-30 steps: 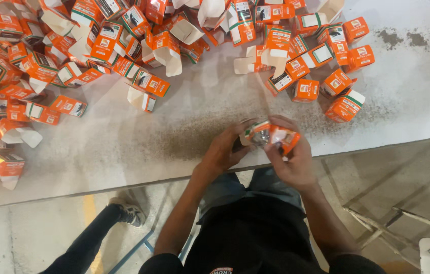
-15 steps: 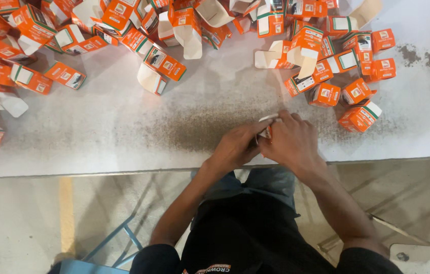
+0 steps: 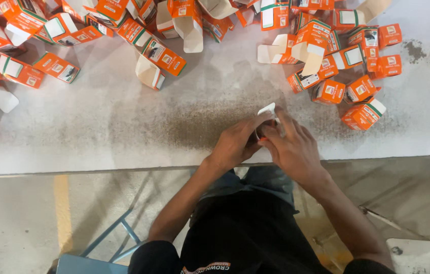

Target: The person stands at a table covered with many small orange product boxes and folds closed the flaps of each box, some containing blister-packed items, then pushes the finished boxes back onto the pile. They pick up open boxes one at a time, press the flaps shut by hand, and set them aside.

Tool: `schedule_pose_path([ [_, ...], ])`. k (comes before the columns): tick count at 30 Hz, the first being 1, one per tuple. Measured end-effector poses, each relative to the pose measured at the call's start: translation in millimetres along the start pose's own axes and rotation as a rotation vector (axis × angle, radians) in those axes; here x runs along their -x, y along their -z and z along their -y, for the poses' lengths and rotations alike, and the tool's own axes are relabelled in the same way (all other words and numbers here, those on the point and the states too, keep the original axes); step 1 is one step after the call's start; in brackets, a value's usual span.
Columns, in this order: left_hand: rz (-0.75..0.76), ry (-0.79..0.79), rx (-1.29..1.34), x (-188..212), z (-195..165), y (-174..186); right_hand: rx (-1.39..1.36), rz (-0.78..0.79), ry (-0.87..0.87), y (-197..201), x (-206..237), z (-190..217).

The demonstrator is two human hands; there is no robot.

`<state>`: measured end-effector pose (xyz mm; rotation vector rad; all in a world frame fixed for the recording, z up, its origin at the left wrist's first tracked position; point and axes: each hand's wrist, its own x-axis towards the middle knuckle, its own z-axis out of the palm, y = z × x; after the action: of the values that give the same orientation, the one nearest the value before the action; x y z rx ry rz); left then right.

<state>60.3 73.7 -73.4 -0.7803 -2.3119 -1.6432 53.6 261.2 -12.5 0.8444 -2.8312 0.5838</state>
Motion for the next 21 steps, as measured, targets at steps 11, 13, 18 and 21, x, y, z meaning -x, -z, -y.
schedule_pose_path([
  [11,0.033,0.23,0.068,0.1,-1.1,-4.1,-0.116,-0.164,-0.18,-14.8,0.1,-4.2],
  [13,0.002,0.212,0.051,1.1,-0.5,-5.2,-0.105,-0.248,-0.075,-14.8,1.7,-5.0],
  [18,0.007,0.132,0.054,2.0,1.7,-2.8,0.203,-0.098,0.056,-17.8,6.1,-9.1],
  [21,-0.034,0.013,-0.041,3.5,4.0,-4.1,0.171,0.064,0.011,-20.4,9.5,-11.7],
])
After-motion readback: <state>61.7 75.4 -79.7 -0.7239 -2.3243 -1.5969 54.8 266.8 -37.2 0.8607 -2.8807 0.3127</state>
